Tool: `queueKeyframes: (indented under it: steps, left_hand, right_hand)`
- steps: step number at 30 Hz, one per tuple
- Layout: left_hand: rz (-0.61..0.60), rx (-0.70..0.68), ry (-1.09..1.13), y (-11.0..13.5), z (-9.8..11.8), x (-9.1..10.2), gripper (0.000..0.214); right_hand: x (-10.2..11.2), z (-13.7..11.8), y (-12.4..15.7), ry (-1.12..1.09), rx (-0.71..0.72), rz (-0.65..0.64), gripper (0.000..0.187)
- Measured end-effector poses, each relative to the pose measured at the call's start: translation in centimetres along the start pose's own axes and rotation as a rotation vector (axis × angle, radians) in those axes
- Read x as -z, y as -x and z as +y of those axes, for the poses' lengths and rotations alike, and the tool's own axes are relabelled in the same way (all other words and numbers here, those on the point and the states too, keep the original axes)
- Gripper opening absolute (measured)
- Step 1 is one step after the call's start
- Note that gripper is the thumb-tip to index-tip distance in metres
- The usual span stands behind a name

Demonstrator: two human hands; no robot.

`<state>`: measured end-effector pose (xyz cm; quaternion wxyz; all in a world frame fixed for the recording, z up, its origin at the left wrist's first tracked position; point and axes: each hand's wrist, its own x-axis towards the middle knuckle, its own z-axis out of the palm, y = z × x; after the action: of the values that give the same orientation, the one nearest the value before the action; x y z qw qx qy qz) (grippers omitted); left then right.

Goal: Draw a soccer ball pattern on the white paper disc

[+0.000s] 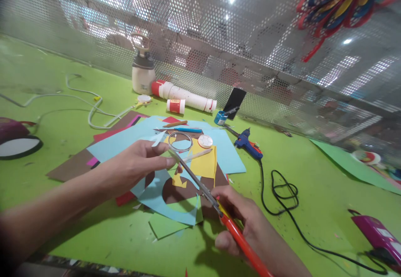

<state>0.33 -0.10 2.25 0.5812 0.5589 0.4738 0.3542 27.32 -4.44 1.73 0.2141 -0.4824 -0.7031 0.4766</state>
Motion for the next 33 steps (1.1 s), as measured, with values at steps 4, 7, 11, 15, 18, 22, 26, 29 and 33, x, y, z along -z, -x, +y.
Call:
queueKeyframes:
  steps: [4, 7, 11, 15, 18, 22, 26, 29, 33]
  left_hand:
    - [-0.007, -0.001, 0.011, -0.07, -0.06, -0.02, 0.033]
    - [-0.021, -0.013, 0.032, -0.13, -0.22, 0.06, 0.033]
    - [-0.025, -0.004, 0.037, -0.17, -0.28, 0.13, 0.031]
    - [-0.017, 0.003, 0.039, -0.15, -0.16, 0.11, 0.030]
    - [-0.014, 0.011, 0.029, -0.09, -0.02, 0.04, 0.030]
    - [0.022, 0.057, 0.026, -0.03, 0.16, -0.11, 0.037]
    - [0.031, 0.075, 0.033, -0.08, 0.33, -0.18, 0.043]
    - [0.032, 0.069, 0.037, -0.07, 0.50, -0.19, 0.042]
    - [0.042, 0.075, 0.027, 0.02, 0.50, -0.17, 0.042]
  right_hand:
    - [0.16, -0.04, -0.13, 0.033, 0.016, 0.007, 0.053]
    - [0.29, -0.12, -0.25, 0.021, 0.012, -0.018, 0.051]
    - [0.36, -0.14, -0.30, 0.002, -0.005, -0.043, 0.049]
    - [0.38, -0.12, -0.24, 0.010, 0.017, -0.036, 0.050]
    - [0.42, -0.19, -0.20, 0.020, 0.008, -0.039, 0.051]
    - [0.43, -0.25, -0.18, 0.000, -0.033, -0.062, 0.054]
    - [0.46, -0.17, -0.19, 0.012, -0.047, -0.089, 0.059]
    - [0.57, -0.09, -0.22, 0.054, -0.004, -0.107, 0.063]
    - [0.69, -0.02, -0.23, 0.069, 0.020, -0.112, 0.066]
